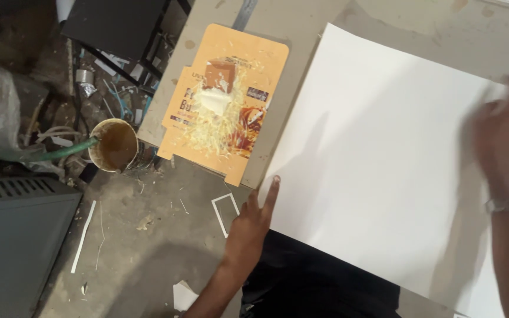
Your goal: Applying glue to labels and attaching them to a surface as part of packaging or display assembly.
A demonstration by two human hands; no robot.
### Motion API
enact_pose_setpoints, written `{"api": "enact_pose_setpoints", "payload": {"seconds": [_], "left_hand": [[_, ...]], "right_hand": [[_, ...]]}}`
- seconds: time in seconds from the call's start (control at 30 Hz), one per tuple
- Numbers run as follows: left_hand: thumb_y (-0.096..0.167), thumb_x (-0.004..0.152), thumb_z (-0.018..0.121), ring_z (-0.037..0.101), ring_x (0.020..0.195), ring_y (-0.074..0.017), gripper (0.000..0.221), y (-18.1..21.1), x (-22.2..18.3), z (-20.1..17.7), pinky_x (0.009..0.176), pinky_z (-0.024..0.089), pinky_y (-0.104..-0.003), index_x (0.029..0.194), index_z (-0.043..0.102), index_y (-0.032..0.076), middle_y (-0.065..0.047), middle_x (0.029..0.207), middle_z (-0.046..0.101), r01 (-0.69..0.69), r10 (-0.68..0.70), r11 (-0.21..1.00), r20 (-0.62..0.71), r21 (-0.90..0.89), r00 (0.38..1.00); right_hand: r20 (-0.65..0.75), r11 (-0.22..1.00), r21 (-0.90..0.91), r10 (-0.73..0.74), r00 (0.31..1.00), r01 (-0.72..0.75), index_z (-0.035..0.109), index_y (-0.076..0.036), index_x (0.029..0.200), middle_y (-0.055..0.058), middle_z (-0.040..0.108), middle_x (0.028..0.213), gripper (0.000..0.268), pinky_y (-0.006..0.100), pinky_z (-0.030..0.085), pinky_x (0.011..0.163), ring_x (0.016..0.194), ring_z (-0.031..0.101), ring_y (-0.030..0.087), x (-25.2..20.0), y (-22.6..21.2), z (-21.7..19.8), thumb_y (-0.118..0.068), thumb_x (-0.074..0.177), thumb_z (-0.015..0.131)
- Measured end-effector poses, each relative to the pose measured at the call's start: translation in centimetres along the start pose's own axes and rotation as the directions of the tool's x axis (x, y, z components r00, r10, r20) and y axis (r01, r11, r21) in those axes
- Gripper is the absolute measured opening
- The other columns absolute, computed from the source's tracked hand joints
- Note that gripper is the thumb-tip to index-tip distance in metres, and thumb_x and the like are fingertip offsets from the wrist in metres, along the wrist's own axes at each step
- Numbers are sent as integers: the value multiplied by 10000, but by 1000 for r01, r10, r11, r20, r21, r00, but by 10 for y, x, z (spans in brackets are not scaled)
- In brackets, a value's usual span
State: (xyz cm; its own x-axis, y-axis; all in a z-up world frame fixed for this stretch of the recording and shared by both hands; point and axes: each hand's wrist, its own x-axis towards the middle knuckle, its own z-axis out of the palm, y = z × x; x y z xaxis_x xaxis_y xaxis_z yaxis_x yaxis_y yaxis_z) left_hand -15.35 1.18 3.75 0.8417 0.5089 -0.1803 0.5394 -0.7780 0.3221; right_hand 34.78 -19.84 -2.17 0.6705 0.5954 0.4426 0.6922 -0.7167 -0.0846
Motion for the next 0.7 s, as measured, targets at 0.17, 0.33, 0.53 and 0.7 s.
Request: {"api": "enact_pose_setpoints", "payload": {"seconds": [0.17, 0.33, 0.53, 0.7], "left_hand": [[289, 710, 939, 600, 1172, -443, 1152, -37, -15, 0, 979, 511, -471, 1602, 254, 37, -247, 1319, 592, 57, -77, 885, -24, -463, 997], [94, 837, 761, 550, 1236, -443, 781, -64, 2, 9, 1015, 475, -520, 1504, 363, 15, -269, 1370, 612, -4, -87, 978, -426, -209, 901], [17, 919, 677, 543, 1340, -423, 646, -72, 4, 40, 972, 554, -481, 1521, 448, 70, -170, 1213, 685, 15, -32, 999, -414, -43, 910], [65, 933, 716, 596, 1246, -425, 565, -75, 10, 38, 856, 580, -484, 1465, 526, 77, -103, 1157, 750, -68, 56, 998, -523, -4, 850]], "right_hand": [[16, 974, 111, -201, 980, 198, 703, -114, 1258, 102, 648, 1261, 273, 427, 415, 961, 1094, 560, 282, -17, -147, -27, -88, 987, 691], [72, 938, 257, -258, 963, 232, 732, -134, 1207, 65, 674, 1188, 171, 412, 468, 962, 1058, 600, 271, -16, -201, -33, -106, 1043, 694], [67, 848, 458, -331, 941, 266, 743, -130, 1183, 72, 689, 1211, 178, 433, 503, 960, 1069, 619, 300, -2, -267, -43, -139, 1007, 726], [43, 777, 547, -398, 916, 312, 741, -134, 1196, 62, 682, 1225, 223, 432, 495, 957, 1078, 599, 295, -1, -312, -25, -138, 973, 731]]}}
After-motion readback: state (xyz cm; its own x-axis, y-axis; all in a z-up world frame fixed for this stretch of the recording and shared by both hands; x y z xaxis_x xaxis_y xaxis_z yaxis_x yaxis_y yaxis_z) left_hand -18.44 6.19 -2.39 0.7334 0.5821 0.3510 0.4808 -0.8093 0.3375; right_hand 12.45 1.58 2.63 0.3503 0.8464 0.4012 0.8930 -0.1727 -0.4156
